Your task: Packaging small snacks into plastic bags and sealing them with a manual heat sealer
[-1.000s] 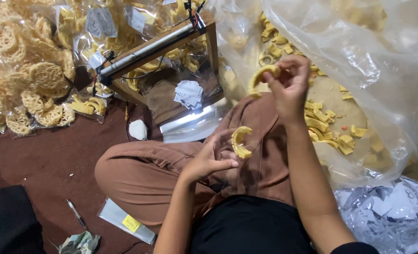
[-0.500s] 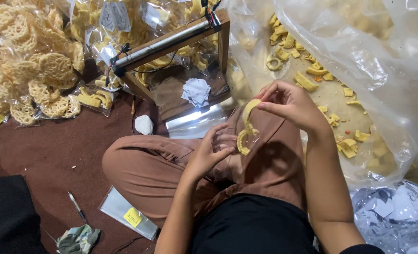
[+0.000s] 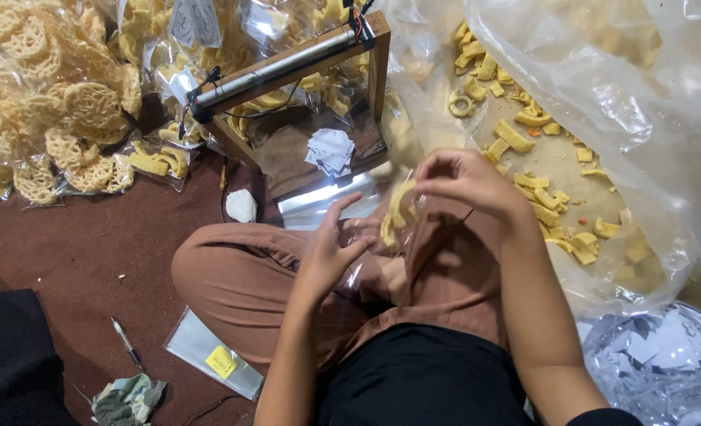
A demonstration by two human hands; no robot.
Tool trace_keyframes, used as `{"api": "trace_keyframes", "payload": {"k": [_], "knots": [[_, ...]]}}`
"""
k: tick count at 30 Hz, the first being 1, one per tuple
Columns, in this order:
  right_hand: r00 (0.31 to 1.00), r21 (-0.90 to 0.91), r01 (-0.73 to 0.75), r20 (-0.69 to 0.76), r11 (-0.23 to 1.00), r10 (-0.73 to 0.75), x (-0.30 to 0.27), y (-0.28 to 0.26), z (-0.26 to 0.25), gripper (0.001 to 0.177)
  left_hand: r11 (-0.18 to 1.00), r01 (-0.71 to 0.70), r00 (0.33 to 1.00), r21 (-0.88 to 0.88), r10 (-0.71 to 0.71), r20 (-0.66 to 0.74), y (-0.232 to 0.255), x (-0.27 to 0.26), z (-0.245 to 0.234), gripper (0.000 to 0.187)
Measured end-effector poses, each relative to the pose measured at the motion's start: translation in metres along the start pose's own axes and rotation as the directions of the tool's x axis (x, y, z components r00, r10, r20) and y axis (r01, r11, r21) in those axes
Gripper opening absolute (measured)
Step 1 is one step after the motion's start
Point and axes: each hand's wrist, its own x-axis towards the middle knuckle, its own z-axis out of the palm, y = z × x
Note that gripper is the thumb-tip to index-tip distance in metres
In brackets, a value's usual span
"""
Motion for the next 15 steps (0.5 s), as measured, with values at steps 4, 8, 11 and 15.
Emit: {"api": "trace_keyframes", "payload": {"k": [4, 8, 11, 15], "knots": [[0.988, 0.062, 0.074, -0.137, 0.995, -0.065, 0.001, 0.013, 0.016, 0.020, 0.998, -0.003, 1.000, 0.059, 0.004, -0.023, 0.006, -0.005, -0.002, 0.075], [0.992, 0.139, 0.086, -0.099, 0.986, -0.073, 0.001, -0.002, 0.029, 0.012, 0.985, 0.023, 0.997, -0.171, -0.035, -0.070, -0.016, 0.002, 0.002, 0.081], [0.974, 0.153, 0.207, -0.125, 0.966, -0.189, -0.009, -0.021, 0.032, 0.035, 0.947, -0.112, 0.990, -0.302, 0.079, -0.119, -0.031, 0.006, 0.000, 0.079], [0.984, 0.143, 0.176, -0.009, 0.974, -0.177, 0.012, 0.017, 0.025, 0.029, 0.977, -0.134, 0.990, -0.167, 0.126, -0.057, -0.030, 0.011, 0.002, 0.078]]}}
